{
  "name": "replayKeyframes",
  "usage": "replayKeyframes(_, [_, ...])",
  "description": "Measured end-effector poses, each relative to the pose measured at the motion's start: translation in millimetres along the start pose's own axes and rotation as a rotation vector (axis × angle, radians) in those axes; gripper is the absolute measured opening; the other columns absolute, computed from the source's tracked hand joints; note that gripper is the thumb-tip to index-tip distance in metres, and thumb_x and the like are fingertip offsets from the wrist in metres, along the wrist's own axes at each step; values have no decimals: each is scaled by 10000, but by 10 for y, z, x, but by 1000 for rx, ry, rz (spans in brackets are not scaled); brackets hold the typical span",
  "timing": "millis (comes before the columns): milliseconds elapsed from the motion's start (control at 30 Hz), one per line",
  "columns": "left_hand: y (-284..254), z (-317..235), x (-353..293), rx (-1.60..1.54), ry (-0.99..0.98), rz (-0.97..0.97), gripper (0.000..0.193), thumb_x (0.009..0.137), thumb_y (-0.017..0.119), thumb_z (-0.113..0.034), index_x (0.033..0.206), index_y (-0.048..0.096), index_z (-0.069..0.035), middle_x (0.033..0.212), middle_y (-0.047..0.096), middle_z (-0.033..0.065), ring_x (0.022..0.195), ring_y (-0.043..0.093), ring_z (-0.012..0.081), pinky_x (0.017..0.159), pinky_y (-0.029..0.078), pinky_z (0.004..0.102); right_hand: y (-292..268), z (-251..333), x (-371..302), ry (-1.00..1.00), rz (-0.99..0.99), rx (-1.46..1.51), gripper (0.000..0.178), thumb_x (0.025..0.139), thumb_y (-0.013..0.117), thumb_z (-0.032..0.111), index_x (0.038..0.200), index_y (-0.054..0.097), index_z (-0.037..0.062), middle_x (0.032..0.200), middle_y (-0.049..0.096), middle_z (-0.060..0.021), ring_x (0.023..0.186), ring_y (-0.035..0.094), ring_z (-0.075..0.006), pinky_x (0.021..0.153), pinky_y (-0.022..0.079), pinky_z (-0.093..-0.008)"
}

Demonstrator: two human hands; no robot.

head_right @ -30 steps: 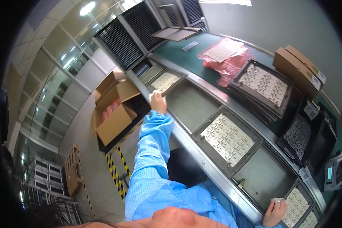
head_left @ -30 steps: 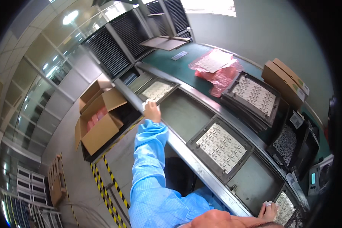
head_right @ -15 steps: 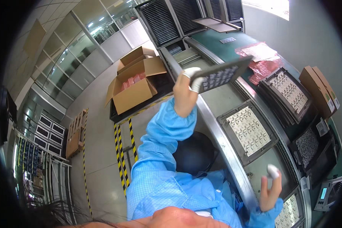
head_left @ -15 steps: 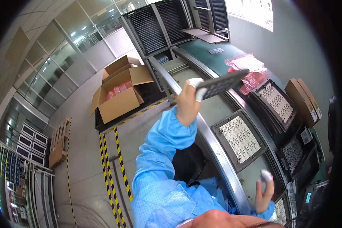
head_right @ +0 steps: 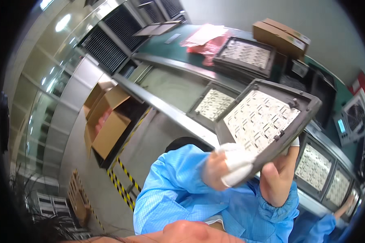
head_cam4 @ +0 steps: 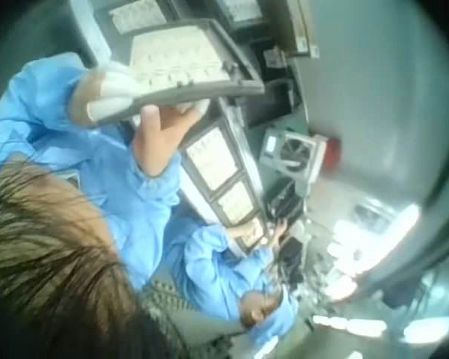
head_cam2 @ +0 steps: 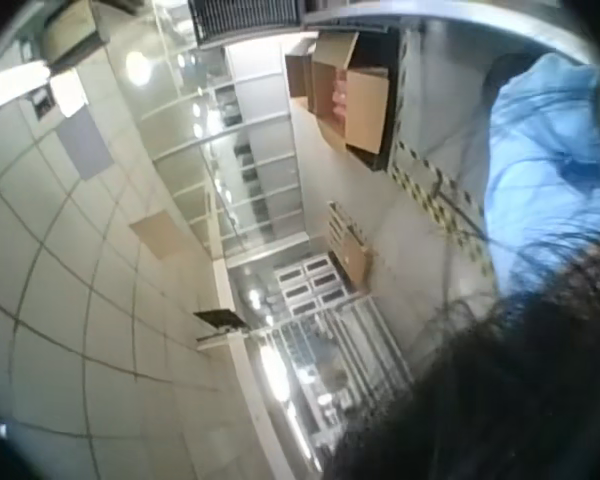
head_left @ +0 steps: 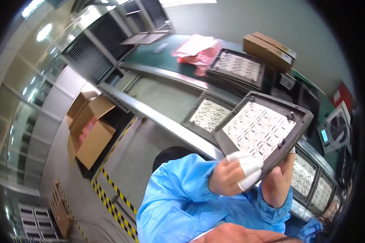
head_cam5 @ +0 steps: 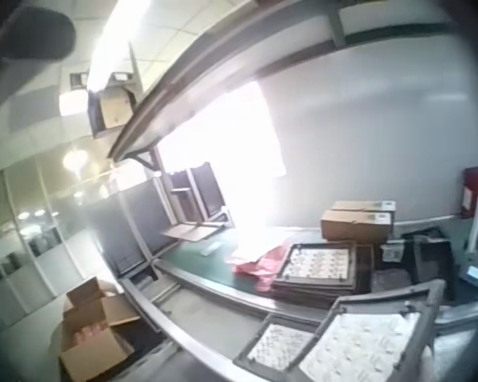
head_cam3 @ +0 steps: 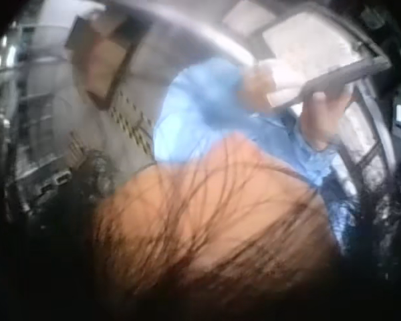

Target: Assembling small electronic components into structured trays on a production line.

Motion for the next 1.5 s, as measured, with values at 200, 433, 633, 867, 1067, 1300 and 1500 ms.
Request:
replayKeyframes(200, [795, -39, -11, -457, -74, 594, 629, 795, 741, -281, 1319, 558, 15, 1408, 478, 243, 1297, 477, 422, 1105, 368, 543, -1052, 80, -223, 52, -192, -2, 755, 858, 577, 98, 1527, 233, 34, 1451, 428, -195, 1288, 506, -307, 1071, 438, -409])
replayKeyframes(433, [1435, 1365, -1247, -915, -1264, 586, 639, 985, 600, -129, 1511, 278, 36, 1526, 363, 229, 1409, 383, 321, 1127, 341, 399, -1859, 196, -701, 68, -287, 47, 830, 871, 599, 159, 1562, 146, 81, 1499, 364, -192, 1324, 477, -316, 1065, 462, -425])
replayKeyframes(633, [1903, 1418, -1520, -714, -1018, 825, 723, 891, 684, -38, 1498, 300, 50, 1357, 513, 234, 1203, 535, 306, 1013, 438, 348, -2086, 163, -697, 156, -294, -200, 798, 887, 655, 110, 1534, 198, 12, 1441, 465, -176, 1267, 534, -257, 1068, 437, -366])
replayKeyframes(867, [1940, 1631, -1580, -456, -839, 848, 646, 897, 587, 49, 1481, 312, 60, 1318, 486, 247, 1233, 488, 351, 1052, 386, 358, -2521, -112, -652, 376, -276, -1020, 313, 971, 625, 134, 1179, 487, -54, 1067, 603, -102, 983, 562, -149, 856, 478, -303])
replayKeyframes(1067, [1825, 1770, -1631, -404, -917, 830, 699, 882, 619, -5, 1485, 275, 80, 1222, 475, 264, 1130, 501, 410, 1010, 413, 397, -2318, -70, -210, 307, -324, -1396, 387, 981, 568, 277, 1192, 492, -39, 1003, 629, -302, 933, 618, -464, 788, 488, -495])
replayKeyframes(1300, [1585, 2113, -1822, -259, -1023, 885, 708, 913, 649, -102, 1509, 293, 35, 1262, 502, 201, 1144, 495, 311, 994, 405, 360, -2095, -362, 224, 263, -197, -1764, 606, 933, 600, 267, 1367, 416, -114, 882, 638, -217, 848, 614, -390, 750, 500, -485])
replayKeyframes(1500, [1545, 2087, -1811, -192, -973, 929, 731, 913, 665, -144, 1511, 286, 40, 1244, 508, 197, 1060, 507, 296, 961, 422, 353, -2096, -567, 305, 167, -127, -2039, 545, 889, 639, 260, 1277, 518, -103, 788, 652, -110, 834, 601, -280, 702, 492, -402])
Point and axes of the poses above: each hand's wrist, its own x-axis towards the middle knuckle, its own y-axis out of the palm, z = x × y, the point moved 10 cm from there along x, towards the middle knuckle
